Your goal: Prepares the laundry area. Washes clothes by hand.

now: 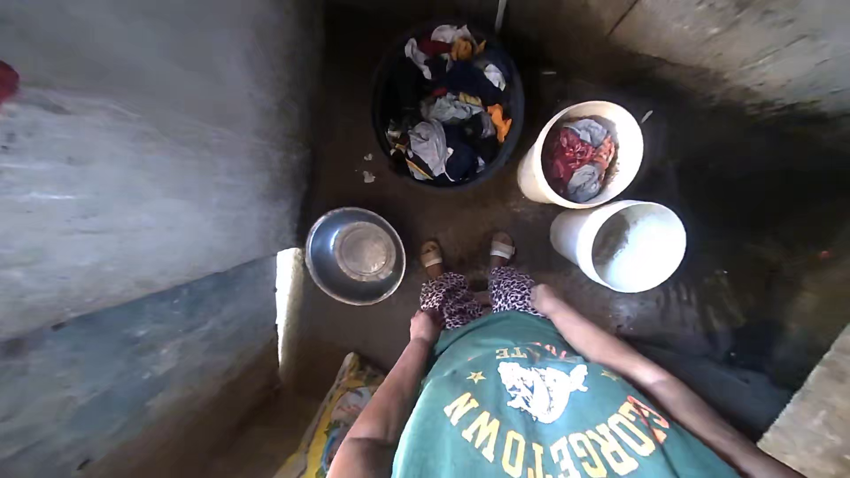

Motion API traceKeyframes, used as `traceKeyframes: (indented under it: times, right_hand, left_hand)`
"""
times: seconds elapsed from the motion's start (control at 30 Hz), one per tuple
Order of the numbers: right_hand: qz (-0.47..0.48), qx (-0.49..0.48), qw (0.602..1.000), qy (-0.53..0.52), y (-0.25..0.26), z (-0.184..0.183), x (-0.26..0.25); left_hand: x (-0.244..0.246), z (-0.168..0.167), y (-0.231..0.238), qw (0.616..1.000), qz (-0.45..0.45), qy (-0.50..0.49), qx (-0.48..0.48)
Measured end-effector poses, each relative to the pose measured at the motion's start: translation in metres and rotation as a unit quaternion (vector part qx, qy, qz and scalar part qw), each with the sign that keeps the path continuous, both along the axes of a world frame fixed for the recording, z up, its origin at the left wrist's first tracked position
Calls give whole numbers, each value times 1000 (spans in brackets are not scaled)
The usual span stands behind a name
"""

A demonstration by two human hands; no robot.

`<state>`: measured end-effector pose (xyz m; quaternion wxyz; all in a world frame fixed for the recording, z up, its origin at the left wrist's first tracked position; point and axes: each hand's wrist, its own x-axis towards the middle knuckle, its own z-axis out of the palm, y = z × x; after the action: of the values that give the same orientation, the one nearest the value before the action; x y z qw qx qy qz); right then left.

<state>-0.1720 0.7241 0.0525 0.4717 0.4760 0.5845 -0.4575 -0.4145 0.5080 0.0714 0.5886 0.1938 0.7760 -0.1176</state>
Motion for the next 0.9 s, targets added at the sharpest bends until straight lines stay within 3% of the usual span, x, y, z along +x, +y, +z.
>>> traceKeyframes:
  times: [0.13, 0.23, 0.37, 0.47, 0.6, 0.7, 0.8, 0.9]
  right_hand:
    - [-100, 33, 991, 85, -21, 12, 5]
    - [-126, 37, 985, 111, -44, 43, 14]
    - [-73, -28, 995, 70, -70, 101, 13]
    - [-22, -101, 992, 68, -65, 95, 11]
    - [121, -238, 964, 17, -26, 25, -24]
    - [64, -273, 959, -34, 16, -30, -54]
    - [-132, -120, 984, 17, 64, -103, -83]
    - [-318, 51, 940, 110, 113, -192, -111]
  left_hand:
    - [-27, 3, -22, 990, 122, 4, 73]
    - [-52, 19, -32, 982, 158, -39, 92]
    - [-76, 67, -62, 962, 144, -213, 91]
    - [-92, 84, -71, 952, 75, -298, 2]
    - [-96, 29, -41, 930, -89, -353, -43]
    - [-98, -27, 22, 952, -130, -278, 16]
    - [-103, -107, 73, 970, 61, -161, 171]
    - [-105, -203, 105, 928, 279, -59, 239]
